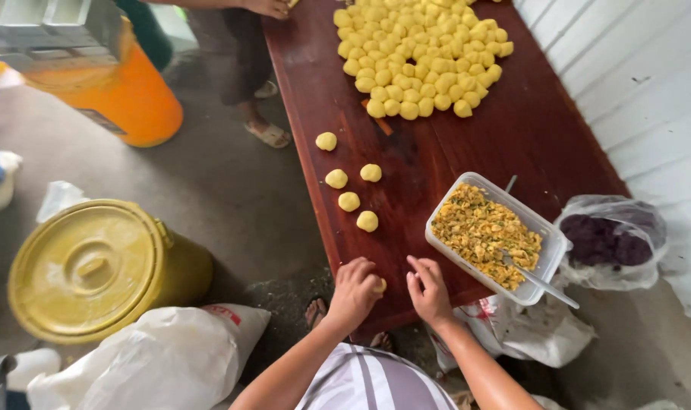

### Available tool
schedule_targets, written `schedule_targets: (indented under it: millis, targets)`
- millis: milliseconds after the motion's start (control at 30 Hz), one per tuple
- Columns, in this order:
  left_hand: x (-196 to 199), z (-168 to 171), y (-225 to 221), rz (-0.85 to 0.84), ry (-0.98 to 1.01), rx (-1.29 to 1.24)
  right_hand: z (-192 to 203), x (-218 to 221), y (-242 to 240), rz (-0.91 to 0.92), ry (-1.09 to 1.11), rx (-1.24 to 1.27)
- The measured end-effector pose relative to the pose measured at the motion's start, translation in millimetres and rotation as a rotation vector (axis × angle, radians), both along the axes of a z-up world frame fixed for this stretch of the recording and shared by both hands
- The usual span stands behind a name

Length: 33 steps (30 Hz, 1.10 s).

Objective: Filling small dough balls with a mixture and shaping them on a wooden table.

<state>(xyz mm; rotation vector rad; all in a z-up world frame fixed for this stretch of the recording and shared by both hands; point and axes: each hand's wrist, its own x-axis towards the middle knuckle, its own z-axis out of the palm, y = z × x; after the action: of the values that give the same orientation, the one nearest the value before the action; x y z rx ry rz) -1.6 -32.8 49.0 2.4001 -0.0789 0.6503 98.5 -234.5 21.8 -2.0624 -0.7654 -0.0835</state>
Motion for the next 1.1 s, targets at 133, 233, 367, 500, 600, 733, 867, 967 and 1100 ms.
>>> schedule_targets:
  millis: [133, 233, 367, 500, 600, 733, 867, 967, 1100]
  targets:
    - [-22, -6, -14, -0.188, 0.111, -0.185, -12, 17, -2, -0.051, 0.065, 0.101]
    - [-8, -25, -21, -0.044, 0.236, -0.552, -14, 22, -3, -0.039, 0.016, 0.103]
    - [51, 0, 12, 0.266, 0.266, -0.924, -19, 17, -2, -0.074, 0.018, 0.089]
    - [150, 51, 73, 0.246, 0.075, -0.600, -11, 21, 8, -0.103, -0.134, -0.006]
    - [214, 61, 113, 0.121, 0.009, -0.249, -6, 20, 14, -0.119, -0.137, -0.102]
    - [264, -25, 149, -0.020, 0.007, 0.324, -8, 13, 16, -0.158, -0.093, -0.289]
    - [320, 12, 155, 0.027, 0.135, 0.236, -6, 18, 24, -0.222, -0.092, -0.309]
    - [385, 19, 147, 0.321, 0.098, 0.009, 0, 14, 25, -0.185, 0.022, -0.430]
    - [434, -33, 121, 0.480, 0.420, -0.221, 2, 21, 27, -0.200, -0.136, -0.356]
